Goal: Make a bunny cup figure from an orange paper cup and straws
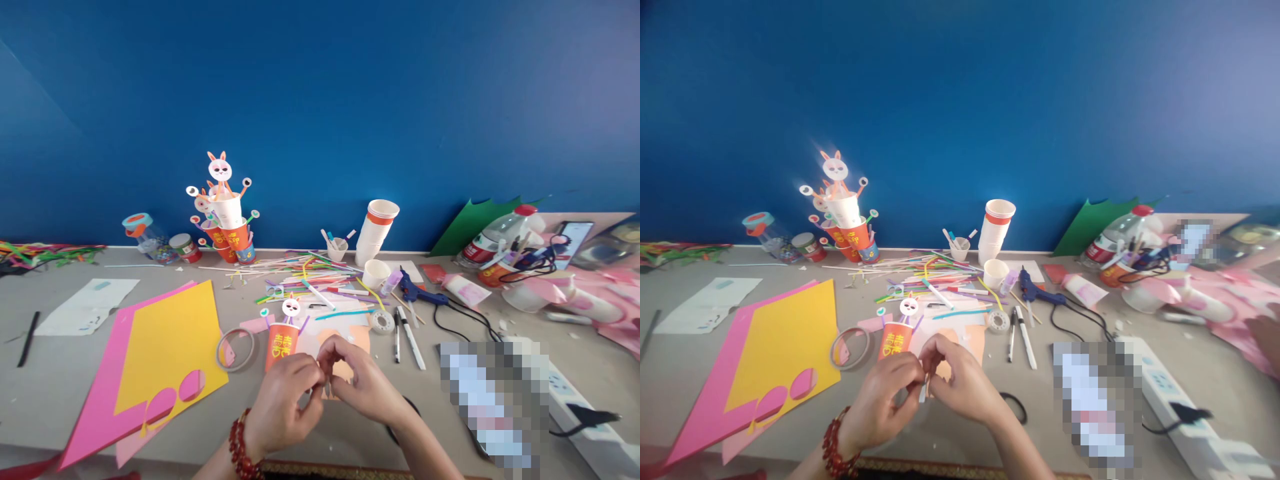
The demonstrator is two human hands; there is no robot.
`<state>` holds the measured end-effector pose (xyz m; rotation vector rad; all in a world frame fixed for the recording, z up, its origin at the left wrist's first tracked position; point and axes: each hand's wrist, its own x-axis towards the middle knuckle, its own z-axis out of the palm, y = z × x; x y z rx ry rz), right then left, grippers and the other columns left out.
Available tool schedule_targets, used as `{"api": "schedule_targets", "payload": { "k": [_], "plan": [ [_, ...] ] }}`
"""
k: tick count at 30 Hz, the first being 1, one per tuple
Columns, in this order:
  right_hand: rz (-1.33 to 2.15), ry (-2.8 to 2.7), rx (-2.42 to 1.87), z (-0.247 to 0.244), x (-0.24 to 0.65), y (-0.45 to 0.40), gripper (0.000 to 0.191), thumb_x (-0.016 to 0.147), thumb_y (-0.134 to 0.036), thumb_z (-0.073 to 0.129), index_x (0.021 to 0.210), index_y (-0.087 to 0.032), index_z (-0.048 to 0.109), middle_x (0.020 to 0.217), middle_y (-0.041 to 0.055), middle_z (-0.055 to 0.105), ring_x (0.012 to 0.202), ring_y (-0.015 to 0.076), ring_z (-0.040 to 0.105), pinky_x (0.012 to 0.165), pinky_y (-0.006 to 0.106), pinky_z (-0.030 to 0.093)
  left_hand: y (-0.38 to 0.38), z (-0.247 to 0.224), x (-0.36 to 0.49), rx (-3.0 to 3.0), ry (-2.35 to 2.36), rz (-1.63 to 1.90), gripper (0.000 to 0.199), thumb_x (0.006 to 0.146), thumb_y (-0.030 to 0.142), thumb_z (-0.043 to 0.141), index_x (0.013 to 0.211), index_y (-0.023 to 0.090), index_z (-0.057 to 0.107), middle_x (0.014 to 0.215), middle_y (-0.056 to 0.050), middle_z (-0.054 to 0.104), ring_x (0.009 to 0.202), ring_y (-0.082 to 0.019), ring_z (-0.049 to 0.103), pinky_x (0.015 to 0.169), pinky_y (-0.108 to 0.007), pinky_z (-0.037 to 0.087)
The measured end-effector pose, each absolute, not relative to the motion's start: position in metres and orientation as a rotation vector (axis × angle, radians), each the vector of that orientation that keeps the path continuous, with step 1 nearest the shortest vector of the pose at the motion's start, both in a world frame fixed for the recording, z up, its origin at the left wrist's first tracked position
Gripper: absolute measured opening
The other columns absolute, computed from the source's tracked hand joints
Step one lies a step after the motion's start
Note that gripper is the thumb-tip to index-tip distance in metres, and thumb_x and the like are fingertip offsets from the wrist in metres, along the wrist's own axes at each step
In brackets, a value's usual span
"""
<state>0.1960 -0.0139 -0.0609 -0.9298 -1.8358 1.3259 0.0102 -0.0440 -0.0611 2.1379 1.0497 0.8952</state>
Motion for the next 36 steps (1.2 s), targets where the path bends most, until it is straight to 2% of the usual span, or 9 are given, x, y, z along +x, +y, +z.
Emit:
{"api": "schedule_targets", "payload": {
  "k": [3,6,10,13,22,28,36],
  "plan": [
    [1.381,-1.742,-0.969,-0.06,0.196,-0.011,0.02,0.076,-0.008,0.049,0.091,-0.02,0.056,0.085,0.0011,0.061,0.077,0.016,0.056,0.07,0.028,0.044,-0.044,-0.063,0.01,1.984,1.082,0.898,0.011,0.081,0.01,0.051,0.076,0.019,0.051,0.074,-0.002,0.056,0.07,-0.016,0.051,0.066,-0.026,0.038],
    [1.314,-1.664,-1.084,-0.064,0.196,-0.012,0.014,0.086,-0.02,0.049,0.097,-0.02,0.058,0.087,0.0019,0.06,0.073,0.0152,0.051,0.066,0.028,0.041,-0.042,-0.068,0.009,1.541,1.103,0.955,0.011,0.087,0.018,0.05,0.076,0.019,0.052,0.071,-0.001,0.055,0.068,-0.015,0.051,0.065,-0.026,0.04],
    [1.432,-1.568,-1.077,-0.07,0.193,-0.018,0.013,0.086,-0.027,0.051,0.09,-0.018,0.059,0.08,0.002,0.058,0.07,0.0156,0.05,0.064,0.028,0.04,-0.038,-0.075,0.006,1.011,0.984,1.025,0.012,0.087,0.025,0.055,0.078,0.018,0.054,0.068,0.0,0.055,0.064,-0.013,0.05,0.064,-0.025,0.04],
    [1.525,-1.478,-1.071,-0.07,0.187,-0.023,0.009,0.081,-0.026,0.054,0.084,-0.018,0.057,0.072,0.0,0.055,0.065,0.0146,0.049,0.06,0.027,0.038,-0.038,-0.077,0.007,0.884,0.941,1.07,0.013,0.085,0.028,0.059,0.078,0.017,0.055,0.067,0.001,0.055,0.063,-0.012,0.049,0.064,-0.024,0.04],
    [1.484,-1.45,-1.059,-0.067,0.18,-0.026,0.005,0.08,-0.022,0.054,0.078,-0.018,0.055,0.07,-0.0013,0.053,0.064,0.0131,0.048,0.058,0.025,0.037,-0.043,-0.073,0.011,1.099,1.012,1.117,0.016,0.088,0.03,0.058,0.079,0.018,0.056,0.07,0.001,0.055,0.066,-0.013,0.051,0.063,-0.024,0.042],
    [1.434,-1.476,-1.067,-0.072,0.181,-0.025,0.003,0.08,-0.017,0.053,0.078,-0.019,0.055,0.069,-0.002,0.052,0.062,0.0125,0.047,0.056,0.024,0.036,-0.045,-0.07,0.009,1.497,1.145,1.14,0.015,0.092,0.022,0.049,0.078,0.019,0.054,0.073,-0.001,0.054,0.069,-0.015,0.051,0.065,-0.025,0.042],
    [1.409,-1.592,-1.027,-0.073,0.186,-0.022,0.018,0.072,-0.007,0.049,0.083,-0.019,0.057,0.073,-0.0024,0.055,0.065,0.0125,0.05,0.058,0.023,0.037,-0.047,-0.057,0.01,2.024,1.038,1.024,0.013,0.085,0.008,0.048,0.083,0.02,0.053,0.077,-0.004,0.058,0.073,-0.017,0.054,0.068,-0.027,0.042]
  ]
}}
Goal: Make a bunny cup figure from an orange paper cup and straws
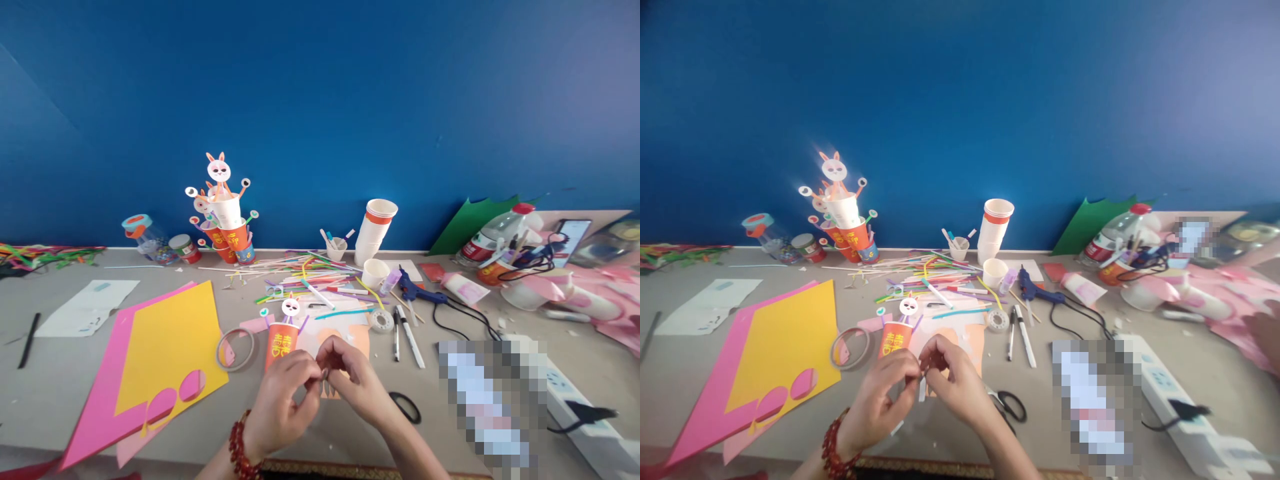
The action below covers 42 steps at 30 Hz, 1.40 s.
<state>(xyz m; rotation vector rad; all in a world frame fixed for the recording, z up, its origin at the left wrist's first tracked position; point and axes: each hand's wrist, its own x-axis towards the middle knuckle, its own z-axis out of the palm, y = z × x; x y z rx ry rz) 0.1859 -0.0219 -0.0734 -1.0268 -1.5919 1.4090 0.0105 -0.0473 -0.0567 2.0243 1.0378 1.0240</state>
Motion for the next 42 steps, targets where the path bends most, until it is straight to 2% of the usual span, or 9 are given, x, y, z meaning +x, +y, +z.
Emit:
{"api": "schedule_targets", "payload": {
  "k": [4,8,13,20,28,32,38,42],
  "plan": [
    [1.592,-1.441,-0.932,-0.073,0.186,-0.019,0.025,0.069,-0.01,0.049,0.09,-0.018,0.06,0.081,0.0014,0.06,0.074,0.0162,0.055,0.066,0.027,0.043,-0.046,-0.058,0.012,2.048,1.022,1.03,0.013,0.083,0.007,0.05,0.082,0.02,0.054,0.078,-0.004,0.059,0.073,-0.017,0.054,0.068,-0.027,0.042],
    [1.537,-1.268,-0.854,-0.074,0.188,-0.018,0.023,0.079,-0.021,0.053,0.1,-0.018,0.061,0.098,0.0074,0.062,0.089,0.0212,0.058,0.08,0.034,0.047,-0.044,-0.064,0.011,1.623,1.099,1.081,0.009,0.085,0.016,0.052,0.077,0.019,0.055,0.073,-0.003,0.058,0.07,-0.016,0.054,0.066,-0.026,0.042],
    [1.204,-1.475,-0.84,-0.07,0.191,-0.02,0.004,0.088,-0.024,0.06,0.089,-0.021,0.062,0.089,0.0058,0.06,0.086,0.0213,0.058,0.078,0.033,0.048,-0.037,-0.073,0.007,0.864,0.904,0.979,0.012,0.08,0.027,0.061,0.076,0.016,0.057,0.064,0.0,0.058,0.06,-0.012,0.053,0.06,-0.023,0.04],
    [1.086,-1.738,-0.786,-0.057,0.194,-0.018,0.007,0.09,-0.018,0.062,0.084,-0.022,0.063,0.082,0.0051,0.064,0.082,0.0209,0.062,0.076,0.034,0.049,-0.033,-0.079,0.01,0.581,0.651,0.831,0.01,0.074,0.024,0.064,0.071,0.015,0.06,0.052,0.002,0.052,0.046,-0.009,0.043,0.059,-0.026,0.044],
    [1.062,-1.843,-0.797,-0.059,0.197,-0.017,0.009,0.087,-0.014,0.061,0.085,-0.022,0.064,0.084,0.0047,0.066,0.084,0.0209,0.063,0.077,0.033,0.048,-0.033,-0.084,0.007,0.506,0.582,0.792,0.008,0.074,0.022,0.061,0.071,0.015,0.06,0.052,0.002,0.051,0.044,-0.009,0.041,0.057,-0.026,0.045],
    [1.2,-1.697,-0.9,-0.066,0.194,-0.016,0.006,0.084,-0.018,0.063,0.078,-0.02,0.063,0.078,0.0028,0.064,0.076,0.019,0.06,0.072,0.03,0.046,-0.033,-0.083,0.009,0.563,0.648,0.802,0.014,0.075,0.027,0.065,0.073,0.016,0.057,0.053,0.003,0.05,0.046,-0.009,0.042,0.056,-0.025,0.043],
    [1.56,-1.186,-1.035,-0.075,0.188,-0.013,0.013,0.075,-0.026,0.071,0.071,-0.018,0.061,0.065,-0.0019,0.058,0.061,0.0135,0.053,0.061,0.025,0.041,-0.037,-0.074,0.006,1.101,1.009,1.106,0.016,0.088,0.032,0.06,0.083,0.017,0.058,0.074,-0.001,0.057,0.069,-0.013,0.052,0.066,-0.024,0.043],
    [1.655,-1.091,-1.035,-0.075,0.186,-0.013,0.012,0.07,-0.024,0.073,0.069,-0.017,0.063,0.063,-0.0026,0.058,0.06,0.0123,0.052,0.061,0.024,0.04,-0.036,-0.072,0.005,1.342,1.096,1.096,0.013,0.089,0.028,0.059,0.082,0.017,0.059,0.077,-0.001,0.057,0.07,-0.014,0.052,0.065,-0.023,0.043]
  ]
}}
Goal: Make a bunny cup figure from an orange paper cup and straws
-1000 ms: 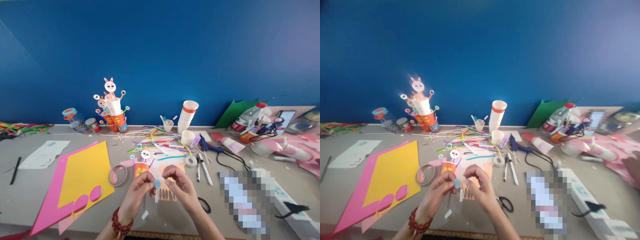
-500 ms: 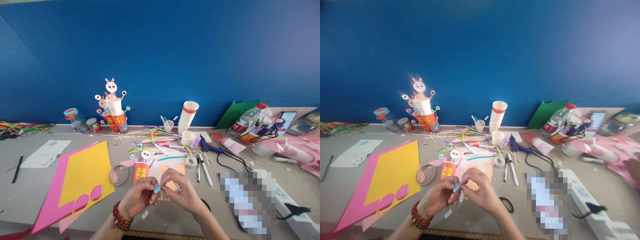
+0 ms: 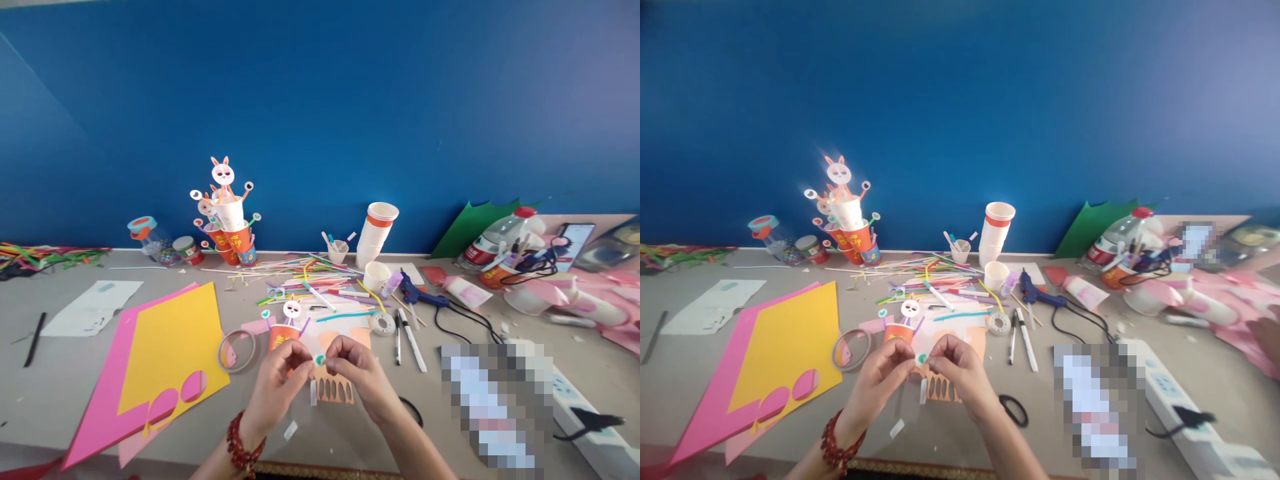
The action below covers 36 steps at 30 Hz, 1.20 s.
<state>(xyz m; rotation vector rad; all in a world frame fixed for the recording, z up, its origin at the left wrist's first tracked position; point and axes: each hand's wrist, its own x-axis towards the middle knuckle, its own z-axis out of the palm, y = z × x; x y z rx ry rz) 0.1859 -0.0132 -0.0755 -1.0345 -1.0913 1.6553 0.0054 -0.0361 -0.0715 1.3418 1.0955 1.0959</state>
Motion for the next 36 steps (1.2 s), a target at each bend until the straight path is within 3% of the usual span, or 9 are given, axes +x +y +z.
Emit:
{"api": "schedule_targets", "payload": {
  "k": [14,24,36],
  "plan": [
    [1.664,-1.065,-1.026,-0.078,0.18,-0.015,0.025,0.071,-0.035,0.079,0.071,-0.017,0.061,0.065,-0.0022,0.057,0.061,0.0122,0.05,0.06,0.024,0.039,-0.036,-0.083,0.013,1.129,0.972,1.025,0.019,0.082,0.03,0.063,0.074,0.017,0.053,0.066,0.003,0.049,0.062,-0.012,0.046,0.06,-0.023,0.038],
    [1.584,-1.08,-1.016,-0.085,0.178,-0.02,0.033,0.076,-0.045,0.077,0.072,-0.018,0.059,0.063,-0.0031,0.052,0.06,0.0116,0.045,0.058,0.024,0.035,-0.04,-0.085,0.019,0.948,1.007,1.166,0.022,0.081,0.036,0.069,0.077,0.017,0.058,0.066,0.002,0.057,0.062,-0.012,0.05,0.062,-0.023,0.042],
    [1.497,-1.204,-1.043,-0.088,0.178,-0.022,0.019,0.08,-0.032,0.065,0.071,-0.018,0.057,0.064,-0.0024,0.051,0.06,0.0126,0.044,0.057,0.025,0.033,-0.042,-0.088,0.015,1.007,0.966,1.171,0.018,0.085,0.033,0.067,0.084,0.017,0.06,0.072,0.001,0.057,0.067,-0.012,0.051,0.064,-0.023,0.042]
  ]
}}
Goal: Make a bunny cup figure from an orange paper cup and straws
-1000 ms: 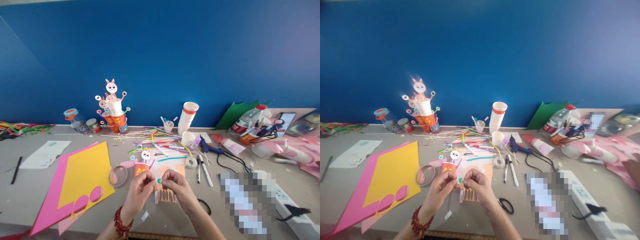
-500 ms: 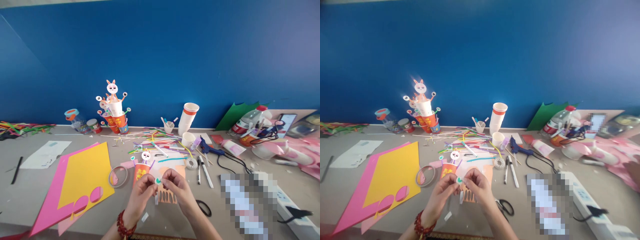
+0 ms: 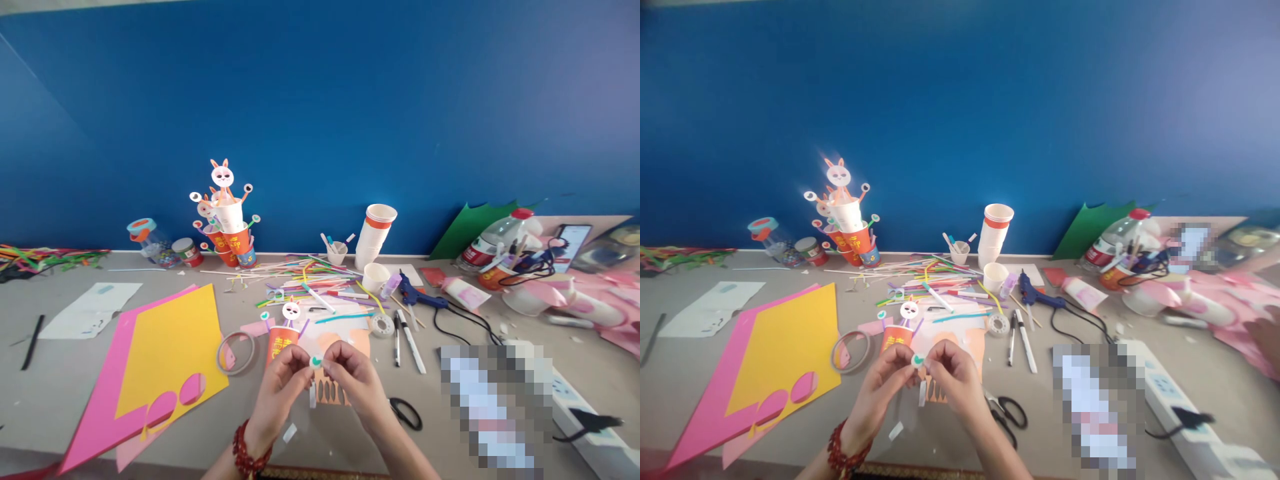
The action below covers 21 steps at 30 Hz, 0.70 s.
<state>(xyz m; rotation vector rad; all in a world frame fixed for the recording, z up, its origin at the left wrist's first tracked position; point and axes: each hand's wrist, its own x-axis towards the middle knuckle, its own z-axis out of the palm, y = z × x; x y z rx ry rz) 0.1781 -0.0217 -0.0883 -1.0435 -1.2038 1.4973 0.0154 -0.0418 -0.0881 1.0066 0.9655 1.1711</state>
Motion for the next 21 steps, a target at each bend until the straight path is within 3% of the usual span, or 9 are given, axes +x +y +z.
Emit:
{"api": "schedule_targets", "payload": {
  "k": [8,21],
  "plan": [
    [1.433,-1.323,-1.075,-0.0839,0.1827,-0.017,0.018,0.08,-0.03,0.065,0.071,-0.017,0.057,0.065,-0.0019,0.051,0.06,0.0123,0.043,0.057,0.025,0.033,-0.0374,-0.0836,0.0124,0.972,0.95,1.155,0.019,0.086,0.032,0.067,0.078,0.017,0.06,0.069,0.001,0.057,0.065,-0.011,0.052,0.064,-0.022,0.043],
    [1.772,-0.925,-0.93,-0.091,0.1735,-0.0189,0.031,0.074,-0.04,0.079,0.071,-0.017,0.06,0.06,-0.0023,0.056,0.058,0.0105,0.047,0.059,0.022,0.036,-0.0348,-0.0902,0.0198,0.536,0.733,1.1,0.017,0.084,0.025,0.07,0.077,0.014,0.059,0.061,0.001,0.057,0.057,-0.009,0.05,0.061,-0.021,0.041]
  ]
}}
